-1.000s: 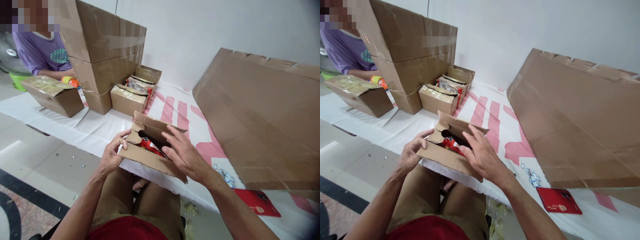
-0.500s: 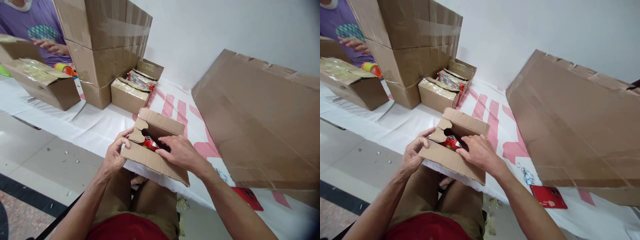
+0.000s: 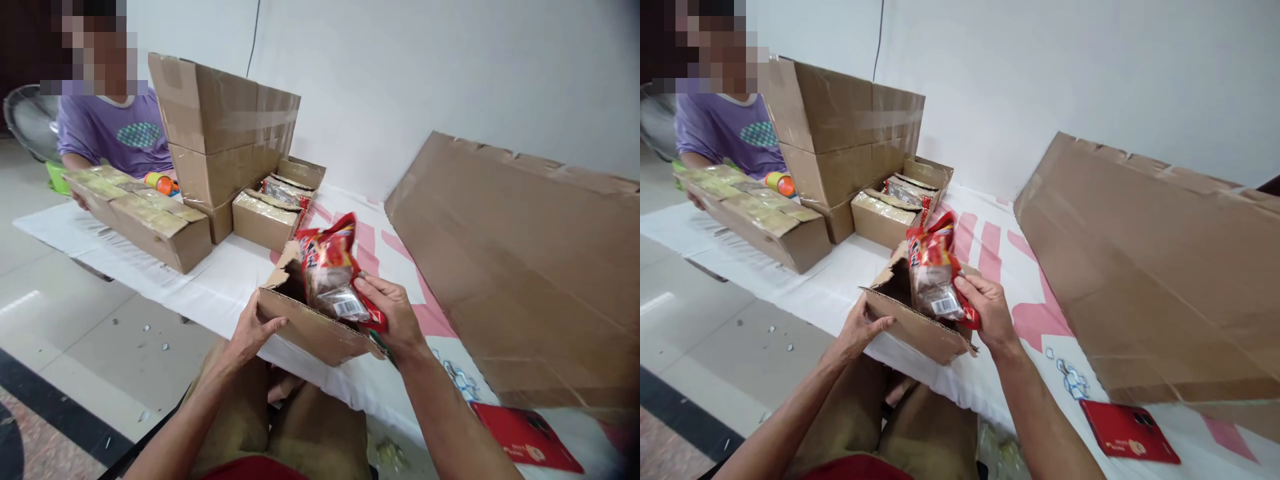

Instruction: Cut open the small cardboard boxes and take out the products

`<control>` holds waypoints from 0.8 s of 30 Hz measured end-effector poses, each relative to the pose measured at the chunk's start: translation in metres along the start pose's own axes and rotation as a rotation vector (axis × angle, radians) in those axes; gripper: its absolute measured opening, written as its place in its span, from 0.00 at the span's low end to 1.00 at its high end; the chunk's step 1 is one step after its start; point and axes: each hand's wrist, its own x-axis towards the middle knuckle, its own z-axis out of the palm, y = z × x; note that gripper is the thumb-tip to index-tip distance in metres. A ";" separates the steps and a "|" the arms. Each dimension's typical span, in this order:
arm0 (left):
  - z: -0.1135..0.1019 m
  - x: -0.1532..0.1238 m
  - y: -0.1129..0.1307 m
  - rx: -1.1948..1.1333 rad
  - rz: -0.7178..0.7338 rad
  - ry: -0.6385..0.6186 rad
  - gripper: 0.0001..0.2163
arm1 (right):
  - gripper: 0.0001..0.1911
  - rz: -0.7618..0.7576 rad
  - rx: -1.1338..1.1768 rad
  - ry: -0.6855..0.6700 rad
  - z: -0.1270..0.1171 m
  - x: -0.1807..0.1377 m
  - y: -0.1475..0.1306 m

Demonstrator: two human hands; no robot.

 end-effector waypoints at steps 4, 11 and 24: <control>0.011 0.006 -0.008 -0.036 -0.005 0.003 0.30 | 0.17 -0.123 0.237 0.264 -0.023 -0.012 -0.008; 0.092 0.052 -0.004 -0.082 0.014 -0.065 0.33 | 0.13 -0.406 0.386 0.511 -0.059 -0.055 -0.031; 0.056 -0.046 0.054 0.461 0.802 0.102 0.48 | 0.19 -0.200 0.449 0.478 -0.025 -0.073 0.011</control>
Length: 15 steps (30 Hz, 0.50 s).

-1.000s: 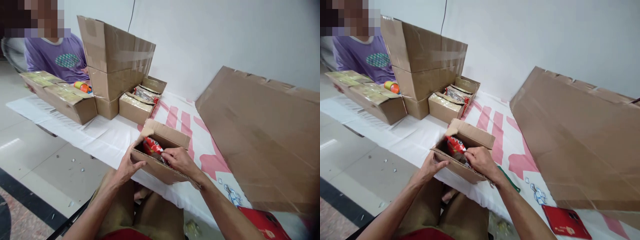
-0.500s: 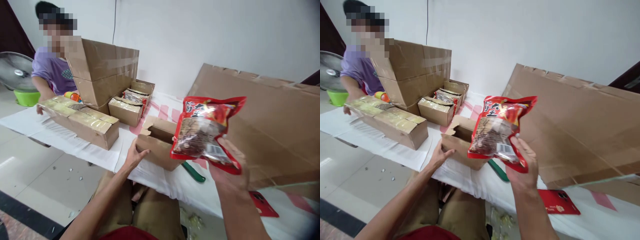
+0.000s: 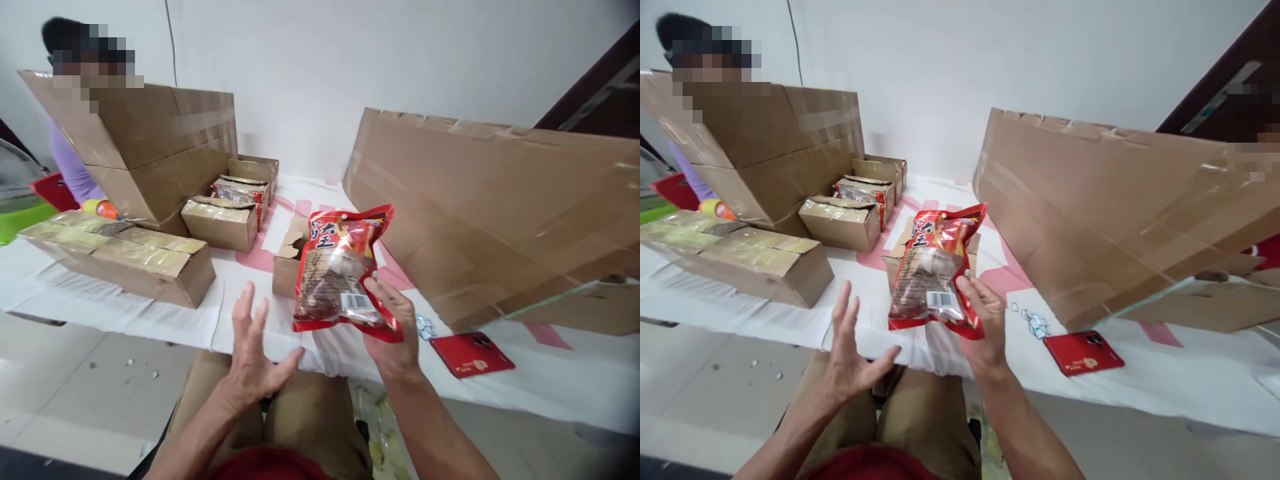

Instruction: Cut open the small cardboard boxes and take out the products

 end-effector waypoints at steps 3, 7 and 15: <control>-0.003 0.013 0.019 0.076 0.119 -0.016 0.43 | 0.17 0.049 -0.010 -0.108 0.022 -0.014 0.017; -0.006 0.027 0.009 -0.133 -0.121 0.174 0.25 | 0.17 -0.111 -0.229 -0.364 0.029 -0.031 0.025; -0.045 0.038 -0.005 -0.970 -0.908 0.370 0.22 | 0.30 -0.406 -0.441 -0.277 -0.003 -0.004 0.002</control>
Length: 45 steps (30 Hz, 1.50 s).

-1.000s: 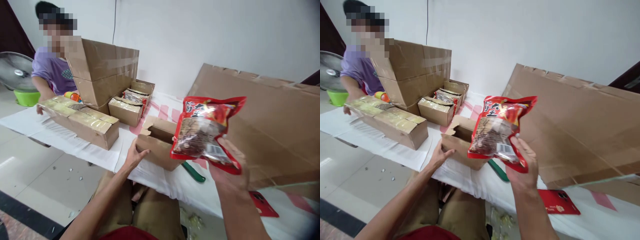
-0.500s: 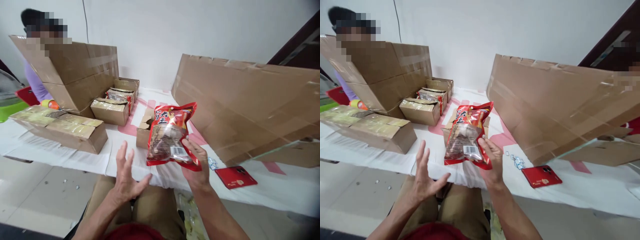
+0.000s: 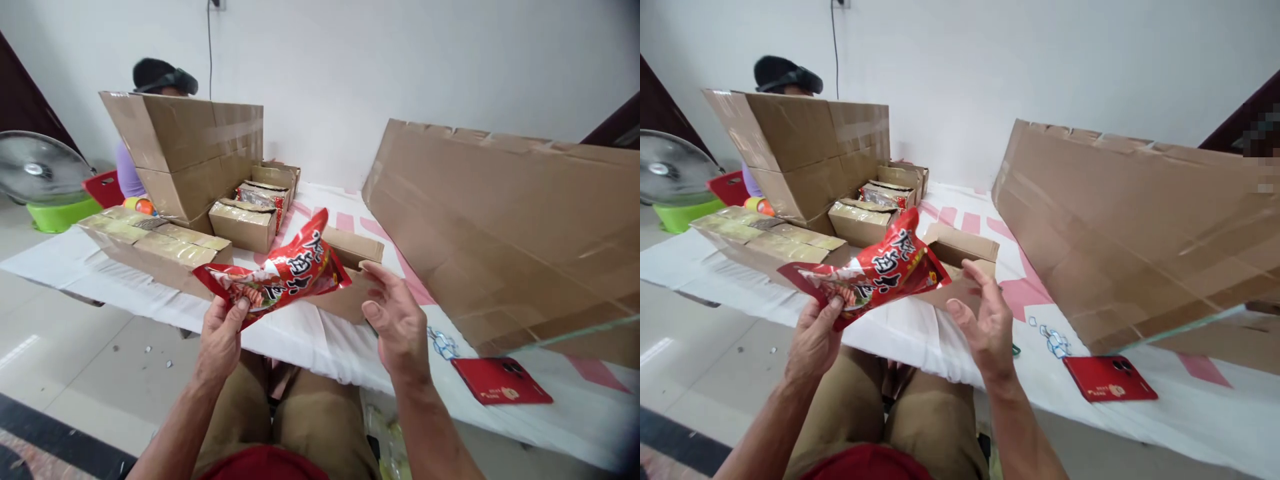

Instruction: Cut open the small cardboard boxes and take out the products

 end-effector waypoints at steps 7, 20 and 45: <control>-0.016 -0.002 0.016 0.044 -0.201 -0.217 0.24 | 0.27 0.336 0.372 -0.438 0.014 0.011 0.000; -0.010 0.008 0.020 0.004 -0.173 0.118 0.25 | 0.09 0.119 0.045 -0.289 0.042 -0.033 -0.009; -0.063 0.032 -0.047 0.416 -0.048 0.120 0.16 | 0.18 -0.199 -0.512 0.015 0.144 -0.033 0.114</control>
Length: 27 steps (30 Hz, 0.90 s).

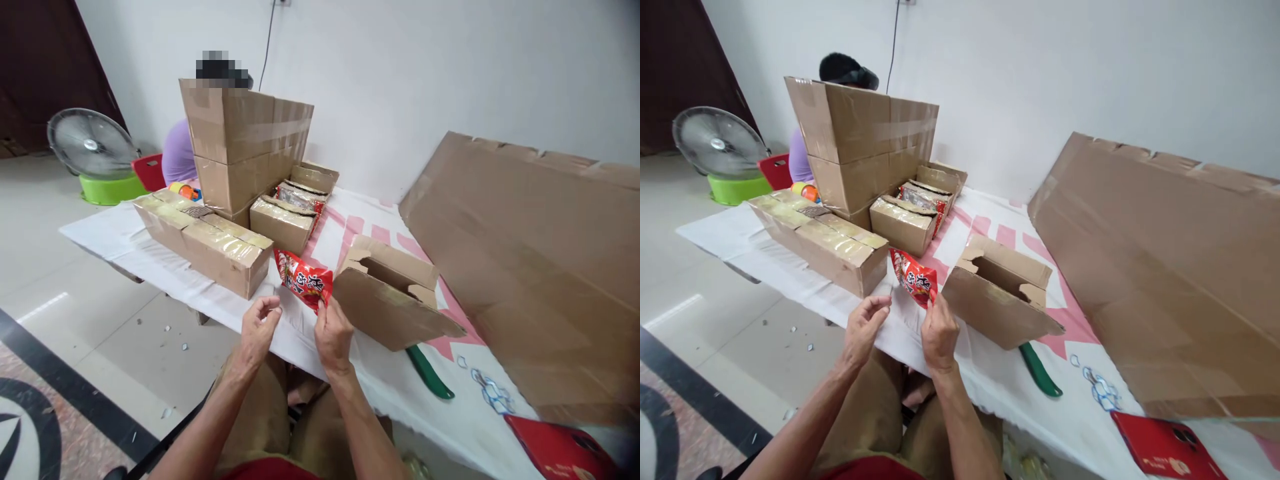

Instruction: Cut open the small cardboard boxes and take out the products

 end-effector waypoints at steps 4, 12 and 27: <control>0.000 0.004 -0.014 0.028 -0.043 -0.012 0.17 | 0.20 0.129 0.069 -0.037 0.041 0.027 0.003; -0.004 0.012 -0.028 0.071 -0.052 -0.018 0.15 | 0.19 0.300 0.080 -0.212 0.135 0.096 0.022; -0.012 0.024 -0.033 0.060 0.033 0.177 0.17 | 0.25 0.328 0.466 -0.523 0.127 0.041 -0.001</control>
